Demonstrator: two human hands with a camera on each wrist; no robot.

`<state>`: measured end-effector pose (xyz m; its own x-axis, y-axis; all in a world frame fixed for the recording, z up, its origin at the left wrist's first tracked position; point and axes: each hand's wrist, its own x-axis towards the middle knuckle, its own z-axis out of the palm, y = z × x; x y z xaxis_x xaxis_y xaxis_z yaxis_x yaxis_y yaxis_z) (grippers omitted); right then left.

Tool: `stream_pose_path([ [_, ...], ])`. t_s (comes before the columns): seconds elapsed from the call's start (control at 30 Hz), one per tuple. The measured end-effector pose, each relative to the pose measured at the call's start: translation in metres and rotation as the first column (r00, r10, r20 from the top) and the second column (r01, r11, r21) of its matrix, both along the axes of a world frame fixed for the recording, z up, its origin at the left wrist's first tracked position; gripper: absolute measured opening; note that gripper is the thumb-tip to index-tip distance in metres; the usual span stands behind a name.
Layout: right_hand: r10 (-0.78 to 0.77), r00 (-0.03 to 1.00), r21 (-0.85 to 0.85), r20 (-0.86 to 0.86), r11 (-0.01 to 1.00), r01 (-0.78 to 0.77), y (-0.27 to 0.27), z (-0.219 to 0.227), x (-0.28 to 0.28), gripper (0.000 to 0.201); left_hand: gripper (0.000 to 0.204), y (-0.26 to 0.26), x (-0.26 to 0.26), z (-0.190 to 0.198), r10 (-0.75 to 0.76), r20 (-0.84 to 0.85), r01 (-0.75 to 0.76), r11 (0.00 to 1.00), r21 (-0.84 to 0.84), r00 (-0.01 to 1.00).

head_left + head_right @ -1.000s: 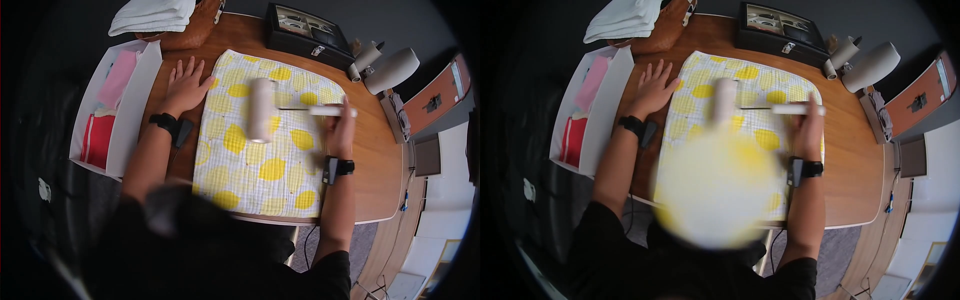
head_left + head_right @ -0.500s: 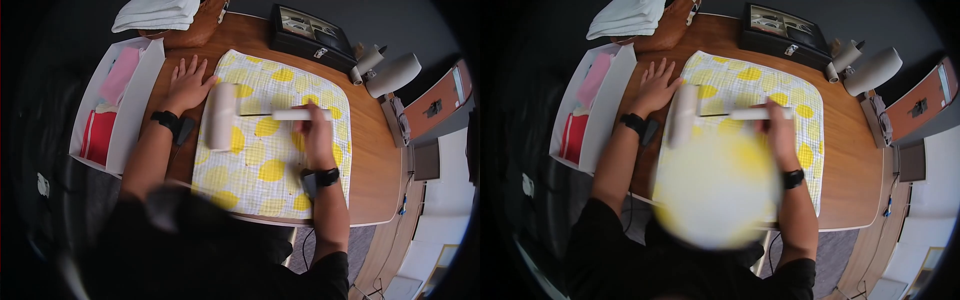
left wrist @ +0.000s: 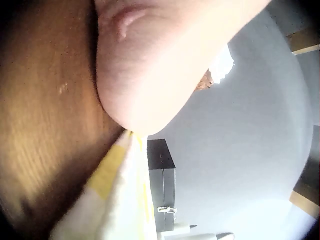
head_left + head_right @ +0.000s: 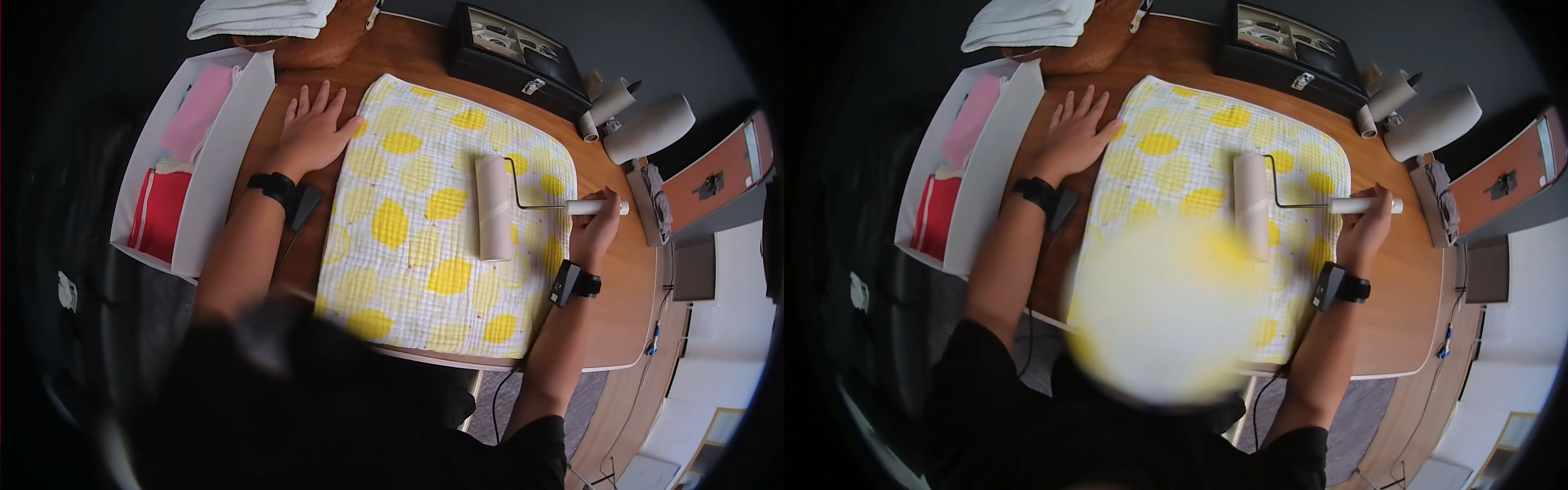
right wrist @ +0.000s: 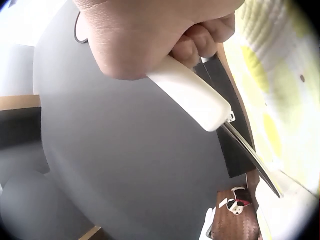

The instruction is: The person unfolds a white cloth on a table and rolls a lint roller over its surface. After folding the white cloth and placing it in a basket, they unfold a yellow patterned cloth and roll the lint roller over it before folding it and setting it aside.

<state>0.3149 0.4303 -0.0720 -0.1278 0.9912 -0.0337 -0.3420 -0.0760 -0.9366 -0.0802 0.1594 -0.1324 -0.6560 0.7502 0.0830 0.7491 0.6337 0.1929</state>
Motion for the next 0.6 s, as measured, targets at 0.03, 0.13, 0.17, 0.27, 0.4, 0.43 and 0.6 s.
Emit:
stream_pose_path([
  [0.03,0.048,0.999,0.004,0.013,0.999,-0.048,-0.001,0.000,0.002,0.031,0.086,-0.001,0.000,0.000,0.003,0.001,-0.003,1.000,0.001,1.000],
  [0.13,0.215,0.967,0.007,0.135,0.976,-0.218,-0.027,0.005,-0.017,0.035,0.087,0.000,0.000,-0.001,0.002,-0.005,-0.002,1.000,-0.002,1.000],
  [0.17,0.270,0.945,0.001,0.187,0.961,-0.275,-0.045,0.008,-0.029,0.037,0.087,0.000,-0.001,-0.003,0.000,-0.012,0.000,1.000,-0.005,1.000],
  [0.27,0.556,0.703,-0.071,0.442,0.804,-0.591,-0.099,0.028,-0.050,0.055,0.088,0.001,-0.003,-0.003,-0.006,-0.013,0.006,1.000,-0.002,1.000],
  [0.4,0.602,0.649,-0.068,0.466,0.755,-0.652,-0.115,0.027,-0.043,0.060,0.088,0.001,-0.002,-0.002,-0.005,-0.001,0.005,1.000,-0.006,1.000],
  [0.43,0.582,0.664,-0.075,0.469,0.776,-0.626,-0.111,0.028,-0.037,0.060,0.088,0.001,-0.002,-0.001,-0.004,-0.004,0.004,1.000,-0.007,1.000],
  [0.6,0.033,0.985,0.058,0.170,0.997,-0.043,-0.035,0.016,0.014,0.033,0.088,0.000,-0.002,-0.003,-0.001,-0.003,0.001,1.000,-0.003,1.000],
])
